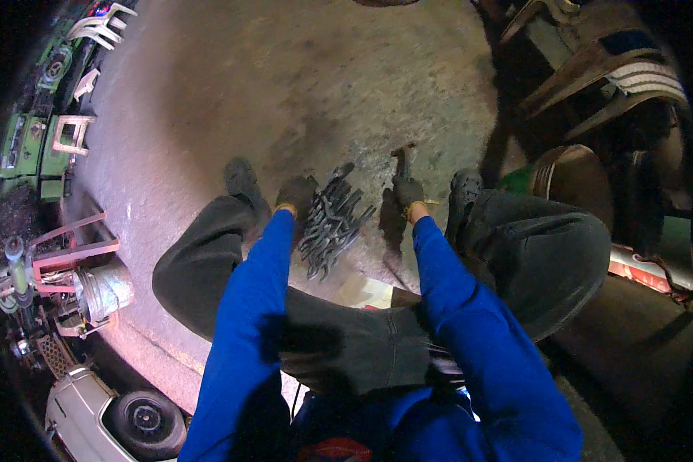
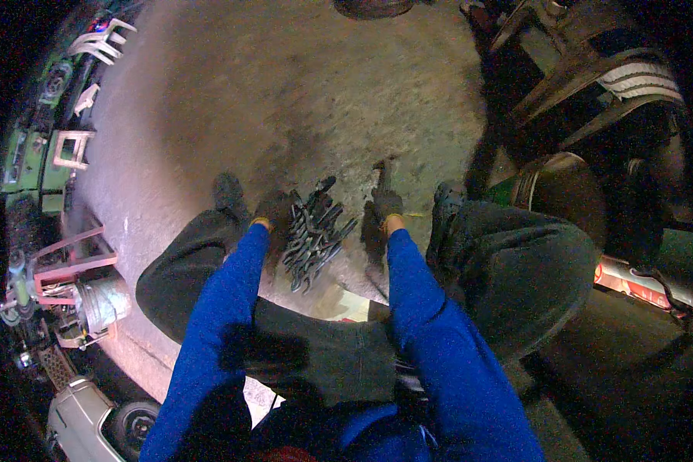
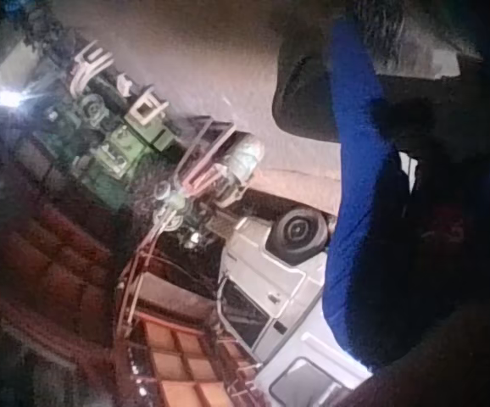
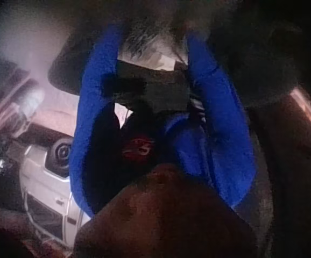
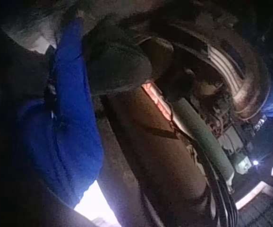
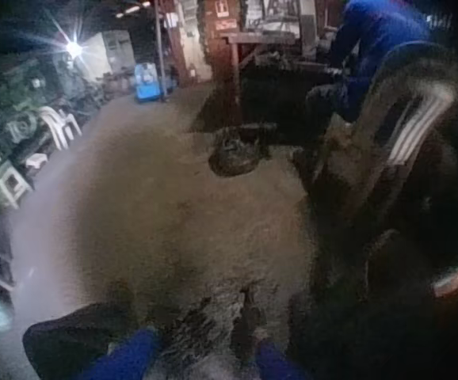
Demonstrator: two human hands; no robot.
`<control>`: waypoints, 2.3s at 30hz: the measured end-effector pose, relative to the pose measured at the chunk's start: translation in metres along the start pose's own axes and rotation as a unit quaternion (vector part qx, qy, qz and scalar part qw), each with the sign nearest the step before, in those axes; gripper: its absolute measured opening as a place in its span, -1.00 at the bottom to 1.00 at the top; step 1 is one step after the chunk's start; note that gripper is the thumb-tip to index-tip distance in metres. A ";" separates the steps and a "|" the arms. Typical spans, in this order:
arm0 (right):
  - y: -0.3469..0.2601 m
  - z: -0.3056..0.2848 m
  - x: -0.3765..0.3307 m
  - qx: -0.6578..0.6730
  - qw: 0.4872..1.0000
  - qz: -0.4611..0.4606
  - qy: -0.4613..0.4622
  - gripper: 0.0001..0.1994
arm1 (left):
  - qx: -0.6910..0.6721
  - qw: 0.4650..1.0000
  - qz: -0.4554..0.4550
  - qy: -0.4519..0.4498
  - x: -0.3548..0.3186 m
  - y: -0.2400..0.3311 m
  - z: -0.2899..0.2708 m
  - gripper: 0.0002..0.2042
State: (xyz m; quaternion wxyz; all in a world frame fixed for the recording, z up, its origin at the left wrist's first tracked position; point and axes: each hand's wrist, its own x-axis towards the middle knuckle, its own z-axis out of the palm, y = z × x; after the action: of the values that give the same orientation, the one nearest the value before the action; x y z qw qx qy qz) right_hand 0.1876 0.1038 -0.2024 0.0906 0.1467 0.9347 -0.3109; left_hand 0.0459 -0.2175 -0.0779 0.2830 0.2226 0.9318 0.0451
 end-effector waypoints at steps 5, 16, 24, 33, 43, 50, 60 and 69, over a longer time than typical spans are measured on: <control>-0.034 0.012 -0.015 0.474 0.837 0.270 0.048 -0.74 | 0.082 0.972 0.155 -0.157 -0.071 -0.026 0.059 -0.47; 0.038 0.018 0.000 0.390 0.902 0.156 0.104 -0.71 | -0.141 0.985 0.075 -0.063 -0.044 0.087 0.036 -0.32; -0.041 -0.013 -0.034 0.469 0.817 0.336 -0.008 -0.58 | 0.288 0.945 0.140 0.067 -0.068 0.107 0.040 -0.27; -0.045 -0.029 -0.041 0.420 0.848 0.322 0.018 -0.64 | 0.084 0.988 -0.030 -0.124 -0.054 0.068 0.074 -0.37; -0.027 0.002 -0.036 0.532 0.792 0.300 0.012 -0.81 | -0.097 0.962 -0.234 -0.100 -0.038 0.018 0.058 -0.30; -0.026 0.012 -0.029 0.525 0.805 0.273 0.035 -0.75 | -0.006 0.985 -0.170 -0.001 -0.047 0.023 0.008 -0.35; -0.050 0.007 -0.032 0.489 0.811 0.323 0.002 -0.66 | 0.099 0.988 0.039 -0.110 -0.102 -0.038 0.070 -0.55; -0.041 0.013 -0.029 0.626 0.690 0.363 -0.034 -0.68 | 0.058 0.954 -0.119 -0.270 -0.098 -0.049 0.095 -0.52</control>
State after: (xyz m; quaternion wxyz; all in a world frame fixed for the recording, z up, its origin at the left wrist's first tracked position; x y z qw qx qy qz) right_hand 0.2024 0.0585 -0.1826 0.1154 0.4869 0.3936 -0.7712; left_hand 0.1511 -0.3082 -0.1177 0.5137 0.1302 0.8416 -0.1046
